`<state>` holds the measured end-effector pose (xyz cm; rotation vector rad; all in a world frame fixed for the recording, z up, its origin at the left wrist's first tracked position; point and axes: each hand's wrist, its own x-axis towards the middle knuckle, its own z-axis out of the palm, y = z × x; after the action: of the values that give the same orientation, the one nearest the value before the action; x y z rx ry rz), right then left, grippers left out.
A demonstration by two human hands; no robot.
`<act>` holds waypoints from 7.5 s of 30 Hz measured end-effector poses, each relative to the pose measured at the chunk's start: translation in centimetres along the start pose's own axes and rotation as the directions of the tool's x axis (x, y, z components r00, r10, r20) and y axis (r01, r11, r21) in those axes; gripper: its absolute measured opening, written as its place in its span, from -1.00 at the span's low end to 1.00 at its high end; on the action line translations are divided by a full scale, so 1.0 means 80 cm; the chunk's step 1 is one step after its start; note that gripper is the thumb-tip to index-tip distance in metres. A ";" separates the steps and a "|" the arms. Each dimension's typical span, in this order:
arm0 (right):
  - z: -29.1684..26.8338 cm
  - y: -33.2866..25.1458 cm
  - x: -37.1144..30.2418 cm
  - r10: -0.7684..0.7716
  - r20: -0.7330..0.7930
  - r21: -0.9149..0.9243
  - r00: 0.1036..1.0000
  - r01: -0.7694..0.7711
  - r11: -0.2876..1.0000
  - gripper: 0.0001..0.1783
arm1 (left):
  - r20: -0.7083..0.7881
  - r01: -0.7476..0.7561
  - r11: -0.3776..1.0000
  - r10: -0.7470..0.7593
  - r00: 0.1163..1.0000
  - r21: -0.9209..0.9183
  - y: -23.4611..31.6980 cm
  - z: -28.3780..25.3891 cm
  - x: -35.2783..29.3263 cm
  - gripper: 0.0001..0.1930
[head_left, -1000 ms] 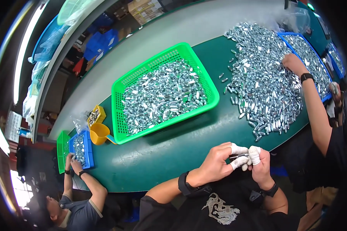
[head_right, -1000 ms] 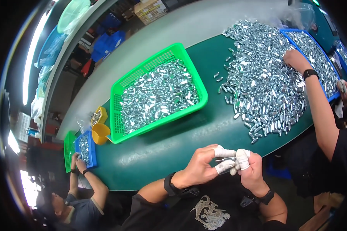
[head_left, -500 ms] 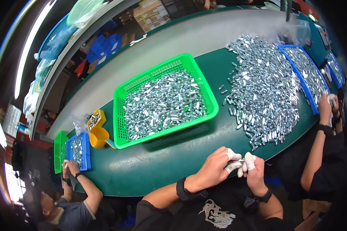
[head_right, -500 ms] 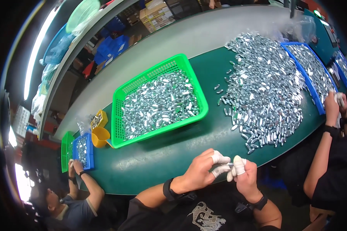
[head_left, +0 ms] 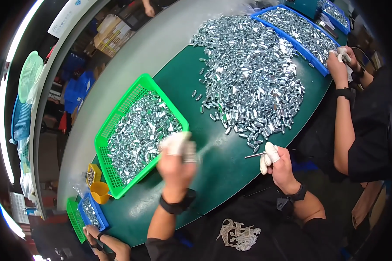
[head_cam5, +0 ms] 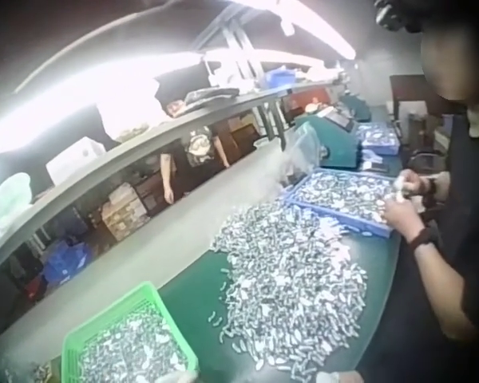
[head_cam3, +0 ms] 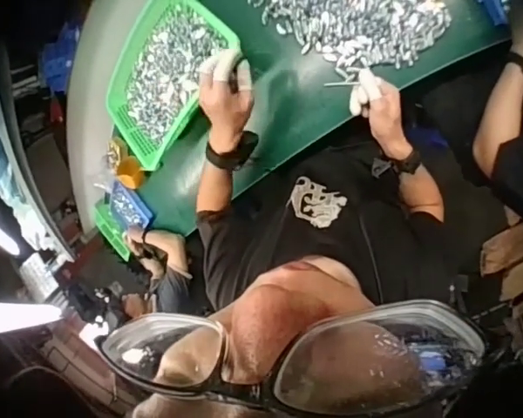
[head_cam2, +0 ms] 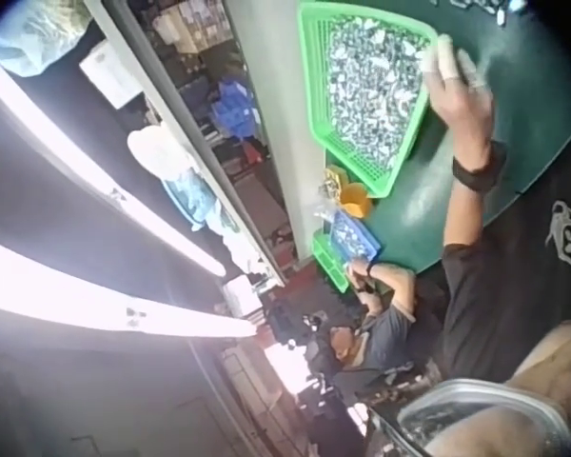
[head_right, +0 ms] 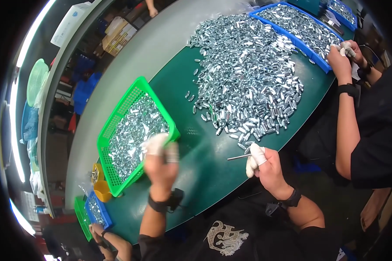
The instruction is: The person picks up a metal component and a metal rod, slides the component onto the rod, and then removes it. This process is repeated multiple times with different components from the pile.
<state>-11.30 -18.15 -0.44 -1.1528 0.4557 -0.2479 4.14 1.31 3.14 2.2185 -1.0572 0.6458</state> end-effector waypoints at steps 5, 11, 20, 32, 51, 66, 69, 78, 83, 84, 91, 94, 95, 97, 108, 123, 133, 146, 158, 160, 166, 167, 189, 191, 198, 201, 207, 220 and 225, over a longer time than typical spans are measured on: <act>-0.007 -0.002 0.000 -0.019 0.023 -0.010 1.000 0.019 1.000 -0.53 | 0.060 0.047 0.980 -0.036 0.998 -0.194 0.031 0.114 0.031 -0.51; -0.028 -0.006 -0.012 -0.074 -0.021 0.016 0.997 0.074 0.997 -0.53 | -0.061 0.278 0.940 -0.271 0.961 0.199 -0.042 0.202 0.072 -0.47; -0.035 0.001 -0.002 -0.055 -0.038 0.049 0.998 0.057 0.997 -0.53 | 0.073 0.281 0.951 -0.274 0.959 -0.128 -0.030 0.199 0.050 -0.54; -0.002 0.012 0.004 0.019 0.124 -0.043 0.992 -0.014 0.999 -0.53 | 0.065 0.294 0.920 -0.287 0.956 -0.260 0.002 0.174 0.007 -0.52; 0.019 0.009 0.000 0.013 0.148 -0.124 0.989 0.005 0.992 -0.52 | 0.164 0.245 0.958 -0.220 0.961 -0.150 -0.004 0.124 -0.042 -0.59; 0.023 0.012 0.003 -0.011 0.127 -0.101 0.992 0.024 0.995 -0.54 | 0.214 0.319 0.938 -0.286 0.934 -0.139 -0.032 0.098 -0.055 -0.71; 0.022 0.016 -0.004 -0.011 0.129 -0.093 0.992 0.023 0.995 -0.54 | 0.241 0.303 0.949 -0.274 0.931 -0.091 -0.030 0.088 -0.063 -0.76; 0.017 0.003 0.006 0.027 0.068 -0.194 0.997 -0.013 0.981 -0.51 | 0.355 0.522 0.736 -0.393 0.848 -0.431 0.008 0.033 -0.060 -0.83; 0.030 -0.014 0.016 -0.015 0.089 -0.131 0.996 0.027 0.991 -0.52 | 0.423 0.586 0.564 -0.406 0.810 -0.582 0.035 0.006 -0.050 -0.79; 0.030 -0.014 0.019 -0.032 0.115 -0.106 0.993 0.044 0.993 -0.52 | 0.454 0.595 0.551 -0.386 0.803 -0.585 0.040 0.008 -0.048 -0.79; 0.030 -0.010 0.014 -0.064 0.175 -0.076 0.982 0.078 0.994 -0.55 | 0.480 0.560 0.481 -0.290 0.828 -0.674 0.054 0.009 -0.045 -0.78; 0.034 -0.018 0.010 -0.080 0.212 -0.079 0.974 0.099 0.992 -0.56 | 0.430 0.462 0.594 -0.208 0.879 -0.658 0.063 0.000 -0.038 -0.81; 0.036 -0.016 0.008 -0.055 0.229 -0.146 0.972 0.090 0.985 -0.56 | 0.407 0.414 0.641 -0.169 0.898 -0.647 0.063 0.001 -0.036 -0.82; 0.041 -0.014 0.005 -0.057 0.257 -0.223 0.965 0.117 0.968 -0.56 | 0.421 0.448 0.636 -0.207 0.883 -0.628 0.069 0.002 -0.039 -0.83; 0.065 -0.006 0.002 -0.058 0.218 -0.156 0.974 0.094 0.983 -0.55 | 0.318 0.390 0.612 -0.229 0.920 -0.688 0.064 0.004 -0.053 -0.84; 0.074 0.006 -0.005 -0.097 0.296 -0.222 0.950 0.167 0.961 -0.59 | 0.727 0.761 0.264 -0.232 0.646 -0.592 0.048 0.001 -0.066 -0.84; 0.063 -0.006 0.008 -0.005 0.159 -0.085 0.987 0.019 0.996 -0.57 | 0.084 0.047 0.914 -0.014 0.996 -0.403 0.042 -0.022 -0.031 -0.84; 0.008 0.002 0.009 -0.026 0.063 -0.030 0.998 0.028 0.999 -0.54 | 0.162 -0.036 0.995 0.051 0.986 -0.090 0.019 -0.004 -0.028 -0.68; -0.004 -0.008 0.000 -0.096 0.009 -0.099 0.995 0.097 0.990 -0.53 | 0.336 0.244 0.967 -0.256 0.906 0.077 -0.001 0.081 -0.028 -0.68; 0.000 -0.006 -0.004 -0.099 0.019 -0.092 0.995 0.101 0.991 -0.53 | 0.348 0.303 0.951 -0.306 0.886 0.065 0.002 0.083 -0.030 -0.73; 0.009 -0.001 -0.007 -0.085 0.037 -0.117 0.996 0.089 0.989 -0.53 | 0.294 0.286 0.958 -0.268 0.918 -0.020 -0.003 0.068 -0.047 -0.83; 0.009 0.001 -0.005 -0.074 0.048 -0.124 0.996 0.079 0.989 -0.53 | 0.325 0.329 0.943 -0.298 0.898 -0.045 -0.001 0.059 -0.051 -0.85; 0.053 0.000 -0.004 -0.103 0.250 -0.145 0.963 0.142 0.979 -0.56 | 0.520 0.651 0.395 -0.395 0.758 -0.648 0.046 0.004 -0.072 -0.81; 0.055 -0.003 -0.005 -0.099 0.245 -0.133 0.964 0.134 0.982 -0.56 | 0.481 0.555 0.612 -0.303 0.823 -0.564 0.043 0.001 -0.068 -0.83; 0.048 -0.001 0.000 -0.140 0.166 -0.203 0.976 0.173 0.964 -0.56 | 0.364 0.339 0.830 -0.179 0.914 -0.444 0.051 -0.002 -0.053 -0.80; 0.043 0.002 -0.001 -0.100 0.164 -0.259 0.981 0.141 0.956 -0.56 | 0.339 0.252 0.897 -0.125 0.932 -0.363 0.054 -0.005 -0.050 -0.77; 0.034 -0.002 -0.004 -0.048 0.159 -0.168 0.986 0.075 0.983 -0.57 | 0.459 0.305 0.861 -0.095 0.883 -0.408 0.063 -0.011 -0.051 -0.74; 0.050 0.018 -0.015 -0.177 0.245 -0.240 0.953 0.237 0.941 -0.60 | 0.460 0.497 0.662 -0.250 0.852 -0.561 0.068 -0.002 -0.066 -0.79; 0.053 0.007 -0.010 -0.047 0.221 -0.198 0.974 0.092 0.976 -0.65 | 0.451 0.548 0.561 -0.316 0.835 -0.620 0.073 -0.001 -0.066 -0.80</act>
<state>-10.02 -14.16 0.64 -1.3855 0.2527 -0.1357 -3.61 1.12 1.57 1.7288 -0.6499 -0.3286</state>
